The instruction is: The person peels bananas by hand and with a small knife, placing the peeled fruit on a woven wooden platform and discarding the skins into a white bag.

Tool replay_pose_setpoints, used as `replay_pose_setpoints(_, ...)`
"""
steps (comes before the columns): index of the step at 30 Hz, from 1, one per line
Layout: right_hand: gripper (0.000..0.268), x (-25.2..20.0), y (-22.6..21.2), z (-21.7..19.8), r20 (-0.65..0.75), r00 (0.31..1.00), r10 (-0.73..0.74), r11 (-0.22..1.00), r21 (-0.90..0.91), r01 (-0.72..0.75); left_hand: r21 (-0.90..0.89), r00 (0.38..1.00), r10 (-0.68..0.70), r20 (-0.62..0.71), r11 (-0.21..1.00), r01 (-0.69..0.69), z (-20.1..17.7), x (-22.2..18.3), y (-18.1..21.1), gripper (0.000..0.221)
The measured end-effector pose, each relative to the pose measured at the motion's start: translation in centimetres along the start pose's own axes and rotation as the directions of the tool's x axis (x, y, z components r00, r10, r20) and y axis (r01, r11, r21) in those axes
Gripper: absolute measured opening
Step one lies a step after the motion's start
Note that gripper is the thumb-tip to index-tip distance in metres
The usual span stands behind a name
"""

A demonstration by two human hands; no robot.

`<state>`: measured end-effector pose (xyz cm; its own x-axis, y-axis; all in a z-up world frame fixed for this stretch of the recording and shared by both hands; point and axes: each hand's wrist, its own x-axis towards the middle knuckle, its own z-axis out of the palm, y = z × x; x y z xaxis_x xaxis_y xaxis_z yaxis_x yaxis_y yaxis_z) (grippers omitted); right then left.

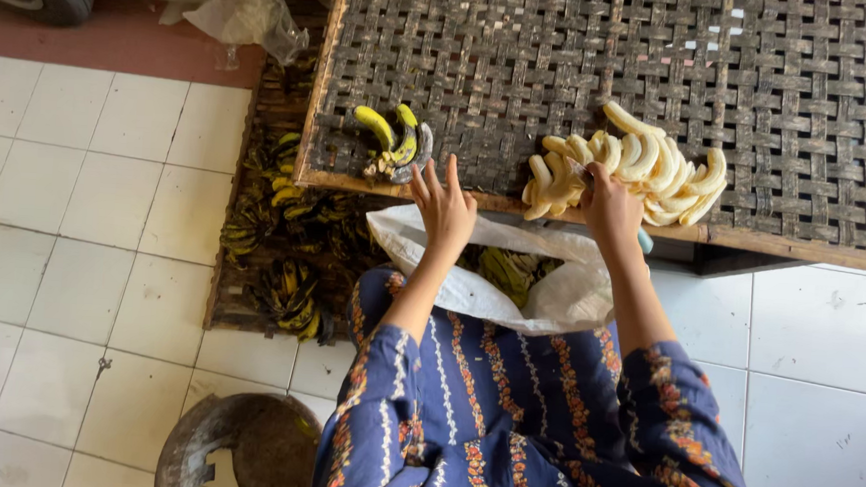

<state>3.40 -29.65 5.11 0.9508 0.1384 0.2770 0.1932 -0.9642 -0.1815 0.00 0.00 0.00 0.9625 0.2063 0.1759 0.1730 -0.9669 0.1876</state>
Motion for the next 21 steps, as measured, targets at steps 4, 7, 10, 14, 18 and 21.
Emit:
replay_pose_setpoints(4,0.059,-1.9,-4.4,-6.5,0.131,0.981,0.145,0.980,0.116,-0.161,0.223,0.998,0.030,-0.048,0.975,-0.019,1.5,4.1,-2.7,0.084)
replay_pose_setpoints(7,0.047,-4.2,-7.2,-9.6,0.008,0.998,0.068,0.975,0.209,-0.068,0.150,0.990,0.005,-0.141,0.989,0.017,1.8,5.7,-3.6,0.087)
replay_pose_setpoints(10,0.046,-6.2,-8.5,-11.0,-0.116,0.981,-0.157,0.938,0.294,0.185,0.204,0.982,-0.041,-0.187,0.976,0.079,1.7,6.5,-3.3,0.083)
replay_pose_setpoints(14,0.040,-6.4,-8.8,-11.0,-0.013,0.979,-0.202,0.936,0.291,0.197,0.200,0.983,-0.143,-0.115,0.966,0.164,-0.1,8.3,-4.0,0.066)
replay_pose_setpoints(18,0.036,-6.2,-8.8,-10.4,-0.002,0.979,-0.206,0.930,0.310,0.196,0.184,0.988,-0.131,-0.086,0.972,0.145,-1.6,8.3,-3.8,0.062)
replay_pose_setpoints(21,0.035,-6.2,-8.4,-9.8,0.051,0.978,-0.201,0.937,0.302,0.177,0.222,0.998,-0.065,-0.001,0.973,0.064,-1.3,8.1,-3.7,0.071)
